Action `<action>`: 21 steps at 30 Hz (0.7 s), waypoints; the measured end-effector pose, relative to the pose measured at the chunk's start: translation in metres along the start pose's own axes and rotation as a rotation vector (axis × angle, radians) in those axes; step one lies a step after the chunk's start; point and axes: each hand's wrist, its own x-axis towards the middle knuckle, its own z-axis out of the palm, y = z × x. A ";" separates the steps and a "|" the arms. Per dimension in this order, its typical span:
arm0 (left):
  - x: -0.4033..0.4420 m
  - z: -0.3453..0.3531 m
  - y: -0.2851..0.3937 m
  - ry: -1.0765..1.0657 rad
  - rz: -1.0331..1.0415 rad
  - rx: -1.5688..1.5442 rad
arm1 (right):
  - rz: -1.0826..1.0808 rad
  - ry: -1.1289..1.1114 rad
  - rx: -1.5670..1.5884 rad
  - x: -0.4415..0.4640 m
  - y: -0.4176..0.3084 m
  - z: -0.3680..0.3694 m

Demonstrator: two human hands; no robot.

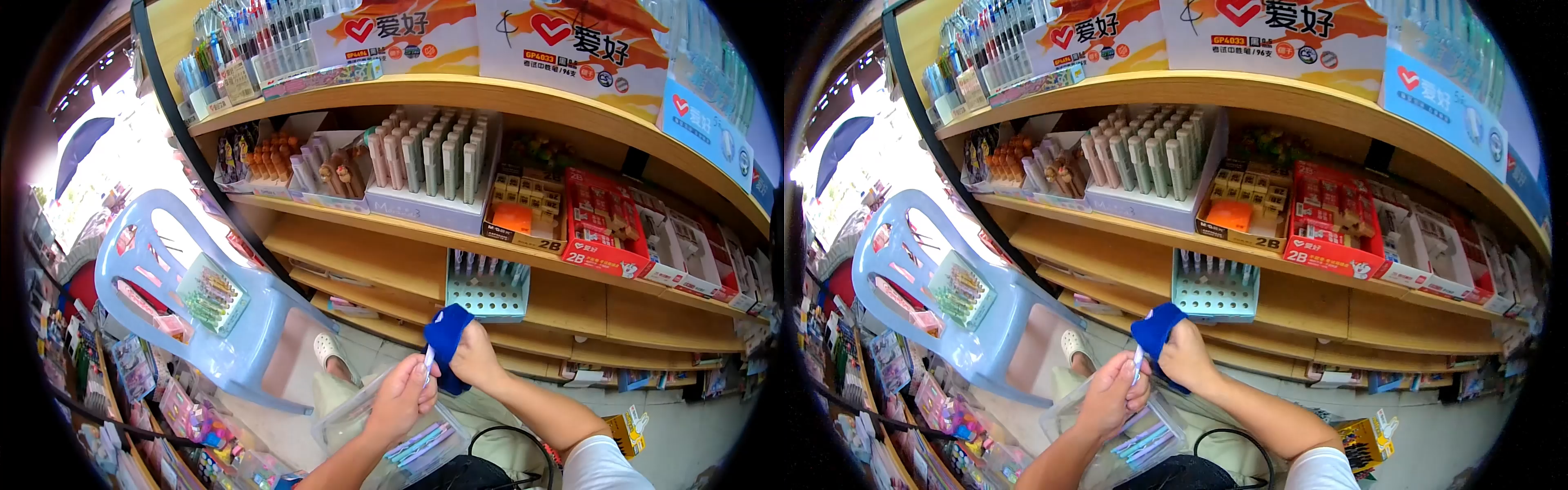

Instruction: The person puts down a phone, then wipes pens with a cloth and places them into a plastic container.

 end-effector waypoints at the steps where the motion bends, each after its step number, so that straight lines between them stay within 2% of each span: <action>1: 0.000 0.000 0.001 0.002 -0.006 -0.021 | -0.036 0.046 -0.035 0.003 -0.001 0.001; 3: 0.000 0.000 0.002 0.005 -0.020 -0.063 | -0.106 0.141 -0.105 0.007 -0.004 0.002; 7: -0.003 -0.002 0.003 0.001 -0.022 -0.079 | 0.240 0.156 0.195 0.008 0.008 -0.005; 8: -0.004 -0.001 0.004 0.018 -0.027 -0.084 | 0.267 0.135 0.263 0.003 0.005 -0.003; 11: -0.003 -0.001 0.004 0.030 -0.037 -0.097 | 0.028 0.093 0.075 -0.007 0.006 0.003; 15: -0.003 0.001 0.004 0.038 -0.040 -0.119 | -0.038 -0.179 0.008 -0.014 -0.004 0.003; 19: -0.004 -0.003 0.002 0.014 -0.047 -0.051 | -0.150 -0.066 -0.121 -0.004 -0.003 -0.002; 21: -0.002 -0.001 0.003 0.012 -0.060 -0.043 | -0.147 0.070 -0.127 0.003 -0.006 -0.004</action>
